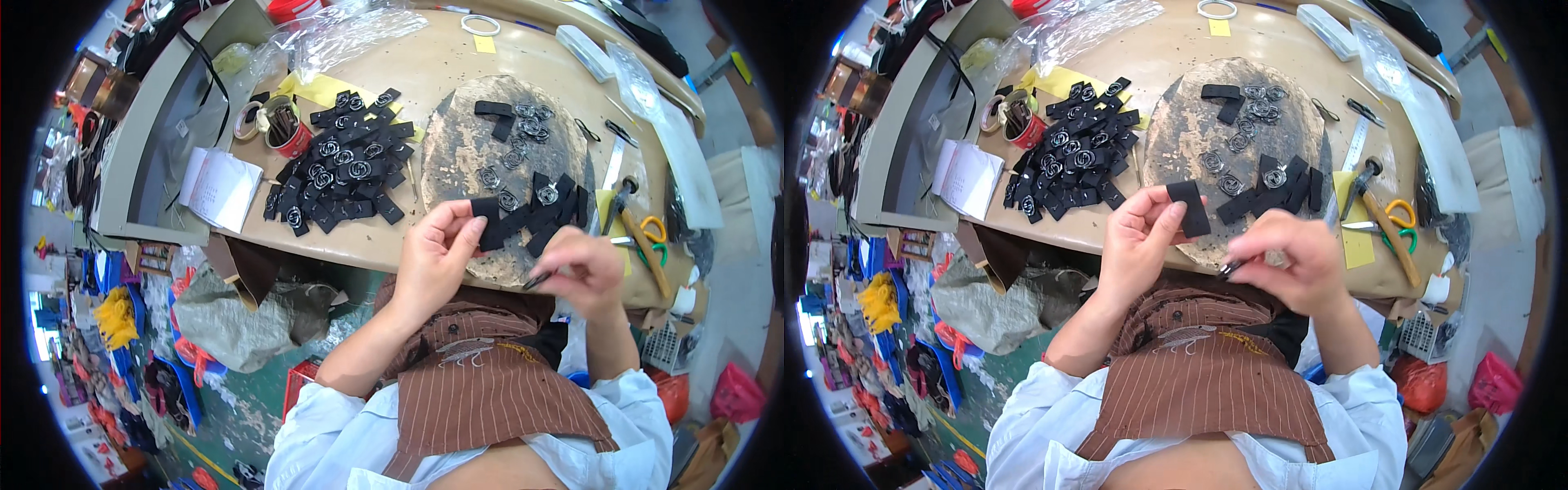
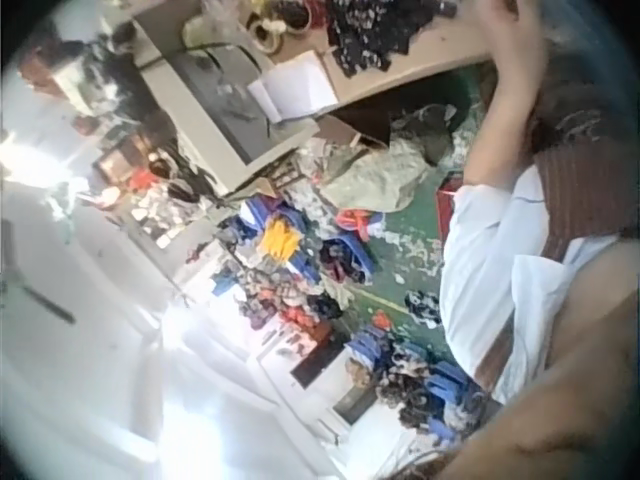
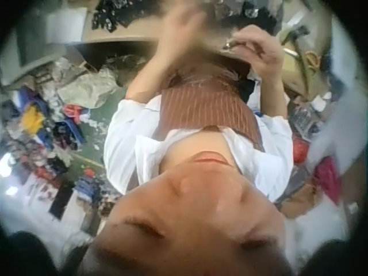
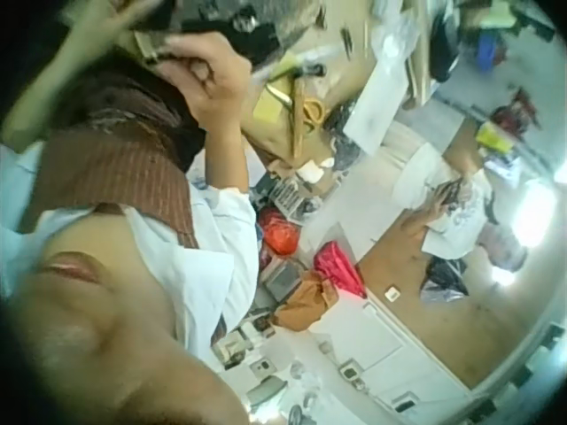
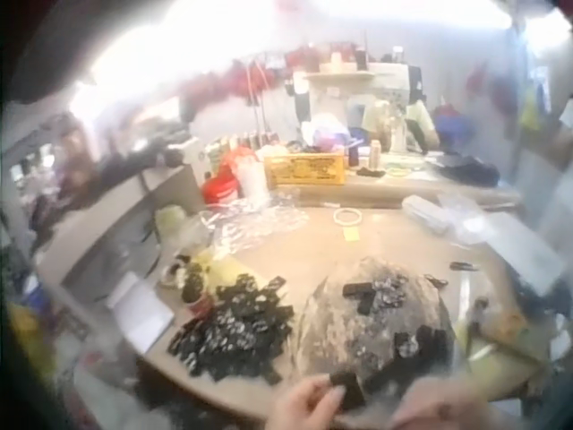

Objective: The person sits at a cluttered workbench and repeatedly assembles small black keychains. They pick up a black rectangular fabric piece and a metal spring ring, attach the ring to the fabric, and place the finished unit on the table. The process is repeated continuously throughout the clip.

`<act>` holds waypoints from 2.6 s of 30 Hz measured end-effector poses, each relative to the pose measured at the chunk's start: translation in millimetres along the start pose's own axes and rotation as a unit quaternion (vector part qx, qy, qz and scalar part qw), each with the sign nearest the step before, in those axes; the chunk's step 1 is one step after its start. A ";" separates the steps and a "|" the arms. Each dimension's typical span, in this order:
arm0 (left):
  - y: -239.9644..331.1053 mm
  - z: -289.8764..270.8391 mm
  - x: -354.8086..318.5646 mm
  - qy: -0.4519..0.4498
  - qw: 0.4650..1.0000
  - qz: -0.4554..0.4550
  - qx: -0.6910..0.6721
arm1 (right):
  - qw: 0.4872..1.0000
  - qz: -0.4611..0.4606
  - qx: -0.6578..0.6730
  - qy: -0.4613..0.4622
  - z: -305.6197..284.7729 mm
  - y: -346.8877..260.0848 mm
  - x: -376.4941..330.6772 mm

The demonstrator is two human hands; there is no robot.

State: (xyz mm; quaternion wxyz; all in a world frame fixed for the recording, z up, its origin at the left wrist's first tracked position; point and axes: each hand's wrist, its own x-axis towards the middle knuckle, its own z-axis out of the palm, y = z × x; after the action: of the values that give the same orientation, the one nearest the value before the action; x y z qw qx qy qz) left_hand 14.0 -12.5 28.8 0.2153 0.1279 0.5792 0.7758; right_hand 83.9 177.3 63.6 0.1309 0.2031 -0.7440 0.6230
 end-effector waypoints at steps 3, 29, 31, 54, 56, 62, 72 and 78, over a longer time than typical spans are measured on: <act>5.5 13.7 -5.1 -0.011 1.000 0.017 0.005 | 0.998 -0.038 -0.039 0.012 9.1 13.1 4.5; 4.0 28.5 -18.2 -0.021 0.999 -0.031 0.021 | 0.990 0.104 0.060 0.077 7.4 32.2 -11.6; 0.0 27.0 -15.8 -0.024 0.996 -0.080 -0.043 | 0.988 0.114 0.064 0.082 9.1 31.2 -13.2; -9.9 13.3 -13.9 -0.040 0.999 0.011 0.023 | 0.962 0.216 0.156 0.060 13.7 29.5 2.0; -13.6 9.6 -13.2 -0.043 0.991 0.056 0.116 | 0.957 0.219 0.170 0.082 16.9 27.5 1.8; -5.3 15.1 -19.3 -0.013 0.990 0.029 0.141 | 0.991 0.123 -0.049 0.024 11.8 26.0 3.3; -8.3 17.2 -22.5 -0.078 0.993 0.014 0.089 | 0.983 0.183 0.026 0.016 4.9 25.5 -0.8; 0.8 20.3 -23.4 -0.074 0.995 -0.028 0.055 | 0.988 -0.038 -0.151 -0.009 4.9 26.9 4.5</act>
State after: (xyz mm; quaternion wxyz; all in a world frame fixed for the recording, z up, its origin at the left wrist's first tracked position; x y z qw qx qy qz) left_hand 43.4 -6.9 36.7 0.2718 0.1806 0.6067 0.7249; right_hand 67.6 175.7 41.2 0.1773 0.2144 -0.8225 0.4961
